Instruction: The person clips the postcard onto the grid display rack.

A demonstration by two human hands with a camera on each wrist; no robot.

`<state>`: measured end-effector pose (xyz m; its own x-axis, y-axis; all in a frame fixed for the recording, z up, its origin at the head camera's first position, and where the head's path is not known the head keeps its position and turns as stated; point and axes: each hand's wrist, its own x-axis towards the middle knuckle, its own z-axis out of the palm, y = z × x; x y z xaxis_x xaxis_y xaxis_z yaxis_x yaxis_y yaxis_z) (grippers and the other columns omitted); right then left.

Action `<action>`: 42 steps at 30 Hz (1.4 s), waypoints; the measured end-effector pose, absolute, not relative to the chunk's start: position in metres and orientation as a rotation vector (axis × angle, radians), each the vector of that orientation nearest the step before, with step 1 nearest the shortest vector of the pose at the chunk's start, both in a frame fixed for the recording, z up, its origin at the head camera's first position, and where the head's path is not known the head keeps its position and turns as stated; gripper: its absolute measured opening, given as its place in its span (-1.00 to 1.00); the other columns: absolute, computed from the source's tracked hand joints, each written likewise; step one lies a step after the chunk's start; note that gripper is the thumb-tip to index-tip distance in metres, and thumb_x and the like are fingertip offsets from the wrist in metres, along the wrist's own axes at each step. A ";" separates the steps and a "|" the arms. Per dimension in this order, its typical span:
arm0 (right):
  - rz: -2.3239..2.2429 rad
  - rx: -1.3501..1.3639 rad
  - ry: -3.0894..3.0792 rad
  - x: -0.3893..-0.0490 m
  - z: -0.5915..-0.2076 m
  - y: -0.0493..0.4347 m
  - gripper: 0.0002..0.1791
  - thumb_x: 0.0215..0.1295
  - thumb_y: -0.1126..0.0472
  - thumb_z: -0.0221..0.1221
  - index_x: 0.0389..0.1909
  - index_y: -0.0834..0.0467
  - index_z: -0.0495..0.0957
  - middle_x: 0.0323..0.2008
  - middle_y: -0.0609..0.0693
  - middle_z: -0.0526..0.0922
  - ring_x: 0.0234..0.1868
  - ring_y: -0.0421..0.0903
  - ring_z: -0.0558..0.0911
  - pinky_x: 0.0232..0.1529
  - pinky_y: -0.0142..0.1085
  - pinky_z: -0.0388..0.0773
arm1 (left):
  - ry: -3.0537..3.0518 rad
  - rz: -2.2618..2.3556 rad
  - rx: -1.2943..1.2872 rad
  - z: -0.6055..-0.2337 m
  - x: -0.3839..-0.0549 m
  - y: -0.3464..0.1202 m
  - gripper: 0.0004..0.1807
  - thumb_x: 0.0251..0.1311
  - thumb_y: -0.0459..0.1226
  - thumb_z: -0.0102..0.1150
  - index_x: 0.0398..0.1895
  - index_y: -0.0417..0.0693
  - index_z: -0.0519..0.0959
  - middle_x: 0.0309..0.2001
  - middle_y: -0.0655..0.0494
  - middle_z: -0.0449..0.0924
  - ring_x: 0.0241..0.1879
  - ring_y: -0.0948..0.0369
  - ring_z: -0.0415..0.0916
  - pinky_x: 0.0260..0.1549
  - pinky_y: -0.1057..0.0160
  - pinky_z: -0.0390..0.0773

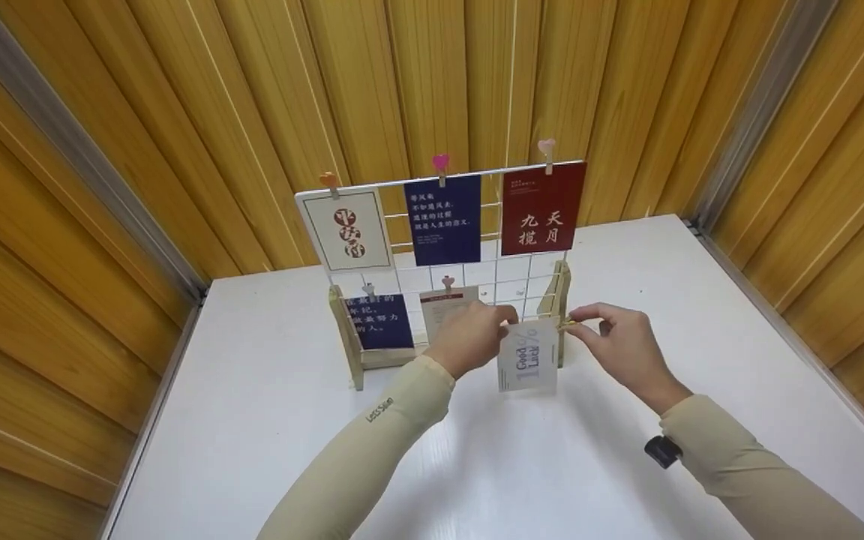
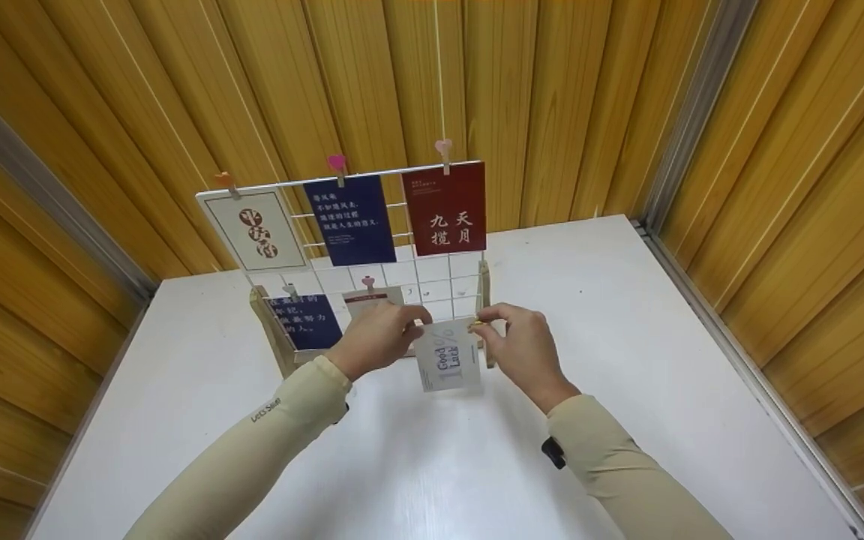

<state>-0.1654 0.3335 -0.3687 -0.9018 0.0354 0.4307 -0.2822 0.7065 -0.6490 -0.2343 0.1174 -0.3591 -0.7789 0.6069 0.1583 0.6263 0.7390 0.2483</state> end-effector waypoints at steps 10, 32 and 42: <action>1.005 0.231 -2.497 -0.176 -0.359 0.332 -0.85 0.19 0.35 0.37 -0.20 0.20 0.73 -0.29 0.02 0.73 -0.57 -0.13 0.33 -0.61 -0.43 0.22 | -2.787 -0.345 -0.948 -0.356 -0.245 0.124 -0.80 0.36 -0.24 0.20 -0.03 0.15 0.70 -0.15 0.17 0.74 -0.53 0.32 0.49 -0.54 0.37 0.53; 0.956 0.347 -2.454 -0.208 -0.348 0.325 -0.87 0.19 0.41 0.35 -0.23 0.28 0.70 -0.21 0.10 0.74 -0.10 0.08 0.68 -0.09 0.00 0.62 | -2.511 -0.227 -0.866 -0.363 -0.271 0.139 -0.81 0.30 -0.31 0.18 -0.14 0.11 0.72 -0.31 0.15 0.75 -0.44 0.14 0.70 -0.57 0.16 0.62; 0.903 0.339 -2.464 -0.220 -0.349 0.323 -0.89 0.20 0.37 0.35 -0.24 0.27 0.71 -0.23 0.11 0.74 -0.14 0.09 0.68 -0.12 0.00 0.62 | -2.409 -0.157 -0.876 -0.372 -0.277 0.144 -0.82 0.16 -0.36 0.23 -0.21 0.04 0.72 -0.22 0.22 0.71 -0.47 0.20 0.66 -0.61 0.24 0.59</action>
